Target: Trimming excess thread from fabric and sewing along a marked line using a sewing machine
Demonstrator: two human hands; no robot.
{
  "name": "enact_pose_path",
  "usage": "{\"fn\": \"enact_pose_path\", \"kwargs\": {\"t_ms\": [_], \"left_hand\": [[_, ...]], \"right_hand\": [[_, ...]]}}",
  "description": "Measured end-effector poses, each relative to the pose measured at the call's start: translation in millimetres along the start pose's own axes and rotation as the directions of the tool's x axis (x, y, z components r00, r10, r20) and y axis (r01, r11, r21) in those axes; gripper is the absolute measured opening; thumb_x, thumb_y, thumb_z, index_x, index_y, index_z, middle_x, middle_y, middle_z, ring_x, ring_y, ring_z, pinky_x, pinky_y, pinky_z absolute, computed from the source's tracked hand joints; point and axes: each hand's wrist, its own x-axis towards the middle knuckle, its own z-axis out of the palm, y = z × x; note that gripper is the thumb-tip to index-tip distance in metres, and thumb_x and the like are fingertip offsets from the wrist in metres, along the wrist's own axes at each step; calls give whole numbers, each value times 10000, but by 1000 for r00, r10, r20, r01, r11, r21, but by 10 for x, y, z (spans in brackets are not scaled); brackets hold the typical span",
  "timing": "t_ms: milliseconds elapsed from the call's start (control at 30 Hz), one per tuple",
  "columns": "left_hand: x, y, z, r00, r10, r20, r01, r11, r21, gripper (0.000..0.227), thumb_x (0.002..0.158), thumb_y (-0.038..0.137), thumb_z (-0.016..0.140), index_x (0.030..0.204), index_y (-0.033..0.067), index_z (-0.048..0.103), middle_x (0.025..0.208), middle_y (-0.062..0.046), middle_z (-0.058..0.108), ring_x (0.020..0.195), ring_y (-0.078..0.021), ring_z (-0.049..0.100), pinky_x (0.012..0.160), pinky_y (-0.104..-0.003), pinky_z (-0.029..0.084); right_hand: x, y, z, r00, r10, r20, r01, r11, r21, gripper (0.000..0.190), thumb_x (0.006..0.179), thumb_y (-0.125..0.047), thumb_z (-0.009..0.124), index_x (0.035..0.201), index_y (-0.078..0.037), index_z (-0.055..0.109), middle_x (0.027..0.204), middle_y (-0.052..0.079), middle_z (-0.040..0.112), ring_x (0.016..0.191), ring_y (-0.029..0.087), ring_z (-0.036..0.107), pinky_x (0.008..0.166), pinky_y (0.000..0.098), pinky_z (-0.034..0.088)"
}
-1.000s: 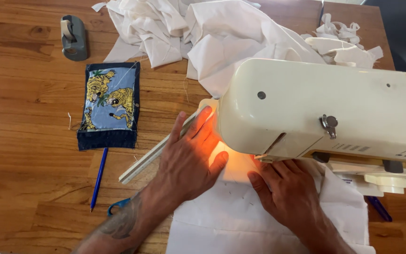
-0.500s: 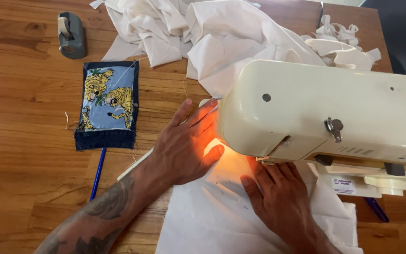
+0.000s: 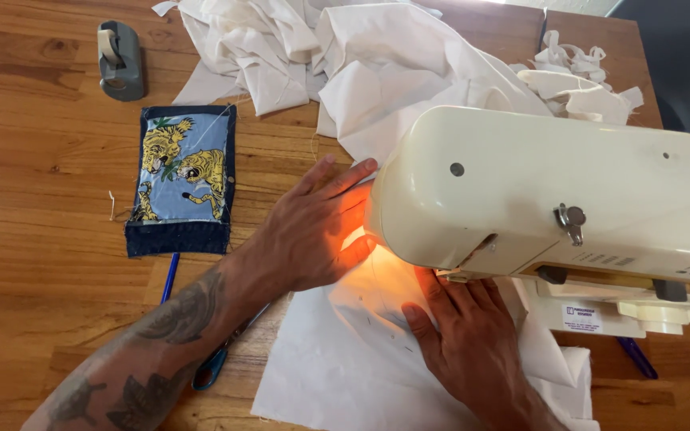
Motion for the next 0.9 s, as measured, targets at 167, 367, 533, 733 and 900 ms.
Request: {"fn": "enact_pose_path", "kwargs": {"t_ms": [167, 367, 533, 733, 900], "left_hand": [[27, -110, 34, 998, 46, 47, -46, 999, -8, 564, 1172, 437, 505, 1572, 108, 729, 1657, -42, 688, 1715, -342, 426, 1422, -587, 234], [71, -196, 52, 996, 85, 23, -85, 996, -11, 540, 1152, 421, 571, 1579, 118, 706, 1666, -37, 689, 1697, -330, 470, 1433, -563, 231], [131, -315, 57, 988, 137, 65, -139, 990, 29, 589, 1138, 429, 596, 1619, 99, 679, 1682, -31, 675, 1716, -298, 430, 1442, -568, 224], [194, -389, 24, 979, 169, 112, -172, 985, 21, 629, 1124, 399, 623, 1675, 95, 617, 1748, -41, 611, 1741, -263, 386, 1455, -560, 195], [195, -339, -1, 983, 161, 93, -161, 987, -9, 596, 1133, 396, 608, 1648, 97, 643, 1733, -51, 631, 1727, -268, 418, 1459, -556, 190]], "right_hand": [[0, -10, -15, 999, 5, 38, -6, 1000, 25, 578, 1172, -456, 577, 1498, -8, 741, 1367, 173, 811, 1292, 436, 730, 1156, 597, 553], [25, -9, -146, 995, -68, 79, 57, 989, 134, 604, 1131, -478, 647, 1586, -82, 691, 1444, 234, 729, 1334, 503, 666, 1206, 639, 492], [34, -27, -150, 991, -92, 98, 80, 990, 113, 602, 1116, -535, 672, 1570, -139, 688, 1428, 249, 670, 1290, 502, 645, 1174, 648, 495], [30, -69, -133, 993, -90, 76, 83, 993, 88, 691, 1088, -619, 699, 1599, -156, 659, 1517, 266, 649, 1360, 527, 630, 1187, 668, 496], [-13, 2, -74, 990, -98, 101, 93, 994, 53, 777, 1059, -705, 688, 1617, -166, 642, 1550, 284, 639, 1391, 526, 633, 1205, 678, 484]]}}
